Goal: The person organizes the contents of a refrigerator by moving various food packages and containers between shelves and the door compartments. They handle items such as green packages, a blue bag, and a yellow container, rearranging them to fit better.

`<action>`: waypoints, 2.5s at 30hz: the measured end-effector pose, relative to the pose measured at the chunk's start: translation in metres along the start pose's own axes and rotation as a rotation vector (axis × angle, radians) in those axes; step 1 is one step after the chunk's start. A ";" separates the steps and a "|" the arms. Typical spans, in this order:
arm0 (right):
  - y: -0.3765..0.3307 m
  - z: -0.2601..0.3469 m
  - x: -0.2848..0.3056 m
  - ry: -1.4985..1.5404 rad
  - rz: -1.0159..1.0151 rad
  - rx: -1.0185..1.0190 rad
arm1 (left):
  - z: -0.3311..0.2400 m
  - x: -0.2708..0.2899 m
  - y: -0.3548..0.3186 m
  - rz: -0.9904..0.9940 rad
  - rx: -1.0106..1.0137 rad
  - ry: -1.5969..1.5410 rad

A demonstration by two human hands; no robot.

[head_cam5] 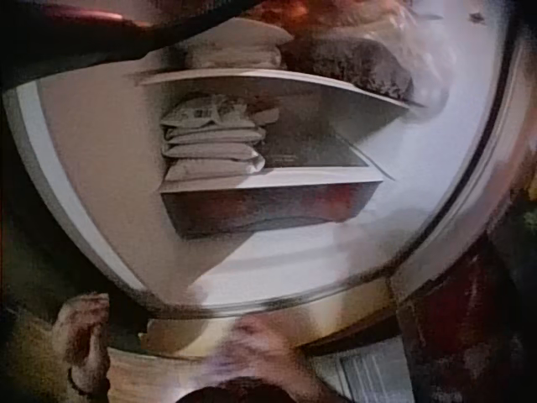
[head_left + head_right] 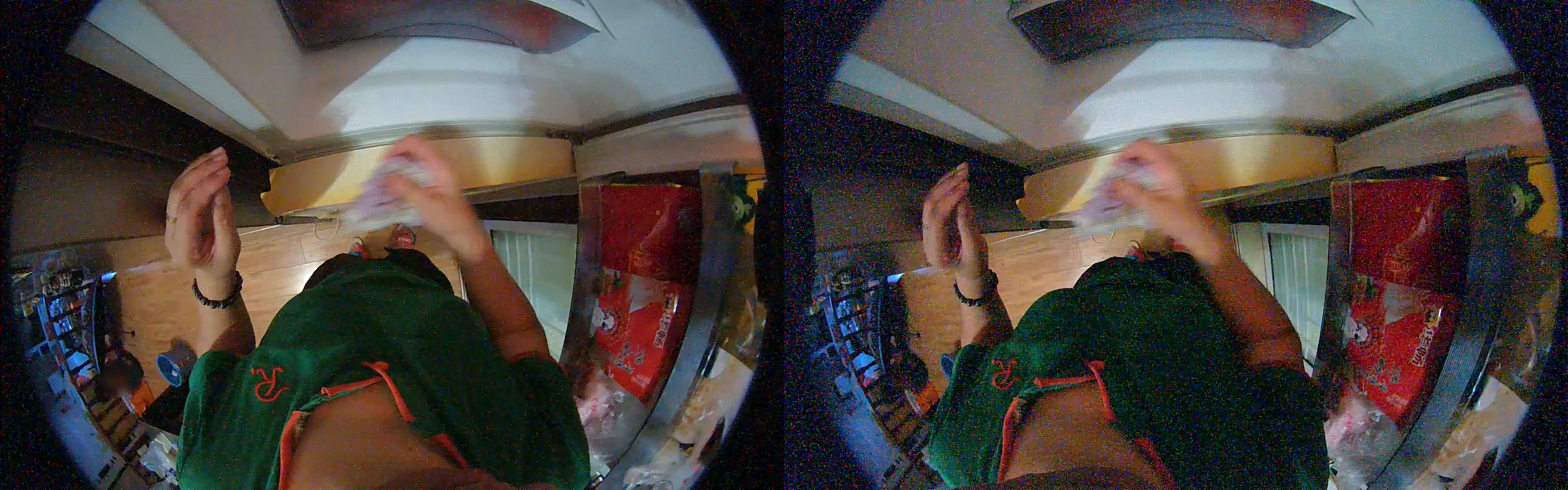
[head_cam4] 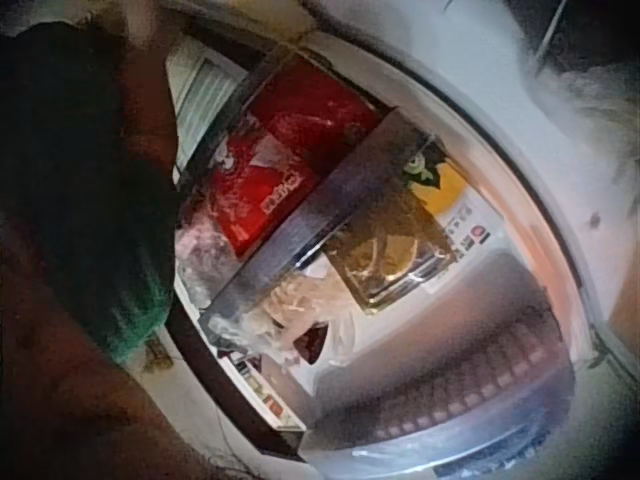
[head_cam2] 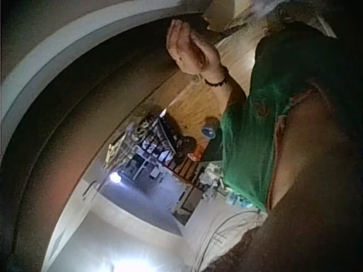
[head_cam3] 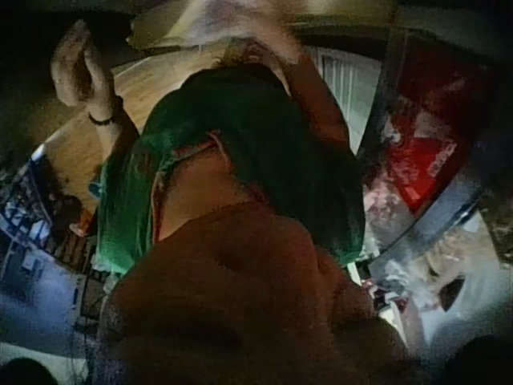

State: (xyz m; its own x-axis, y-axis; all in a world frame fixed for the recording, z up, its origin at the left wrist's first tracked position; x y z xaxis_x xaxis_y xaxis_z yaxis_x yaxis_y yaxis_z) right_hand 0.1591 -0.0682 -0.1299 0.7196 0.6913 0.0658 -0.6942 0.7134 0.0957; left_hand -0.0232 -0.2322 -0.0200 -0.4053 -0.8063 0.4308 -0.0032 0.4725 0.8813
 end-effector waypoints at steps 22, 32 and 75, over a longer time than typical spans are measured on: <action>0.019 0.005 0.238 -0.568 -1.052 -0.124 | -0.005 -0.056 0.006 0.128 0.015 -0.129; 0.048 -0.009 0.217 -1.354 -0.904 0.060 | 0.001 -0.039 -0.013 0.140 0.113 -0.115; 0.176 0.124 0.249 -1.328 -0.830 0.081 | -0.017 -0.135 0.005 0.213 0.070 -0.339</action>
State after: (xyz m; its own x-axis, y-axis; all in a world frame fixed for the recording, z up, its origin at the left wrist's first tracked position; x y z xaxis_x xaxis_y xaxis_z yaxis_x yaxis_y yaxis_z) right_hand 0.2181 0.2152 0.0261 0.4175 -0.4992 0.7592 -0.1391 0.7906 0.5963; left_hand 0.0472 -0.1275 -0.0706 -0.6818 -0.5305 0.5037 0.0559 0.6488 0.7589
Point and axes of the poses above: each hand's wrist, its own y-axis towards the middle knuckle, its own x-axis out of the back of the hand, z = x × y, the point moved 7 cm from there along y, towards the middle knuckle, and after that the axes turned 11 degrees about -x, right-handed, at the moved point
